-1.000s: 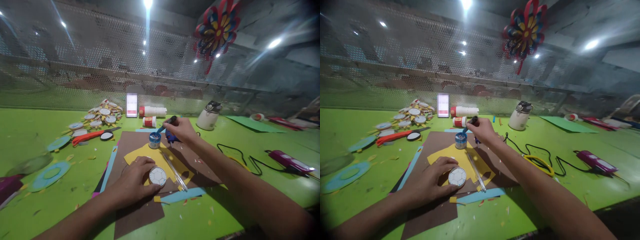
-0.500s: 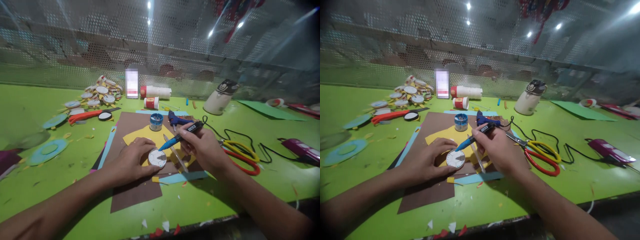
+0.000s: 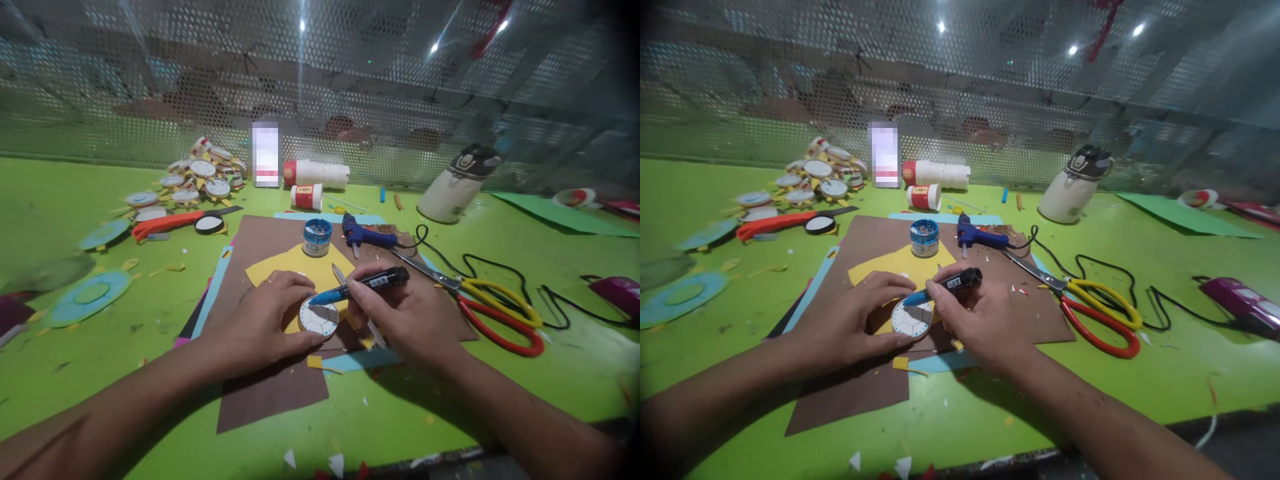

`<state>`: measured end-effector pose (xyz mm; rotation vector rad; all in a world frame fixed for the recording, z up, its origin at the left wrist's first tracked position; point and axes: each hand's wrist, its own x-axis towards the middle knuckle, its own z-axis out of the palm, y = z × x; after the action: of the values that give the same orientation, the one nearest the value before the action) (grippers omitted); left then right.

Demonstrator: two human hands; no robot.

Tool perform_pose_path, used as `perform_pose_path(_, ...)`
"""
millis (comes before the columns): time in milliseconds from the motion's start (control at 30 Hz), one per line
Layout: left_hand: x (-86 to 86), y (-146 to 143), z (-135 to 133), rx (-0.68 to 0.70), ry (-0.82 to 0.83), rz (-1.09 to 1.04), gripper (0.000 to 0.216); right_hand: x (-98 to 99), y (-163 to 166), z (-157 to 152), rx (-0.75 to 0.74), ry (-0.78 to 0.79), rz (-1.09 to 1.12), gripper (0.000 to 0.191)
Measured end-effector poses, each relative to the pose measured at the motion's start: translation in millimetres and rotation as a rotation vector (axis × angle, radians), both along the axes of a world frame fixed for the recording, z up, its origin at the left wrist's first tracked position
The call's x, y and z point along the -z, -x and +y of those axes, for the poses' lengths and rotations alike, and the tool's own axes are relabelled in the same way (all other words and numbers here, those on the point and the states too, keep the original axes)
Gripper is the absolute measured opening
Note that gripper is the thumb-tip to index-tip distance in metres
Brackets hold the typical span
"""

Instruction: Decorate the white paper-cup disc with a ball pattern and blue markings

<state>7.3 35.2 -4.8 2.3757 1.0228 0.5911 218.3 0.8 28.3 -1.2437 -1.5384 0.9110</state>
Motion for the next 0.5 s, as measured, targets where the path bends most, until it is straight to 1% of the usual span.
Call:
perform_pose_path(267, -1.6, -0.6, 0.4, 0.002, 0.012, 0.002, 0.045, 6.4, 1.0, 2.1, -0.005, -0.047, -0.044, 0.017)
perform_pose_path(367, -0.3, -1.0, 0.8, -0.008, 0.010, 0.001, 0.046, 6.8, 1.4, 2.4, -0.023, -0.073, -0.063, 0.014)
perform_pose_path(500, 1.2, -1.0, 0.9, 0.002, -0.002, -0.003, 0.046, 6.4, 2.0, 3.2, -0.012, -0.112, -0.085, 0.012)
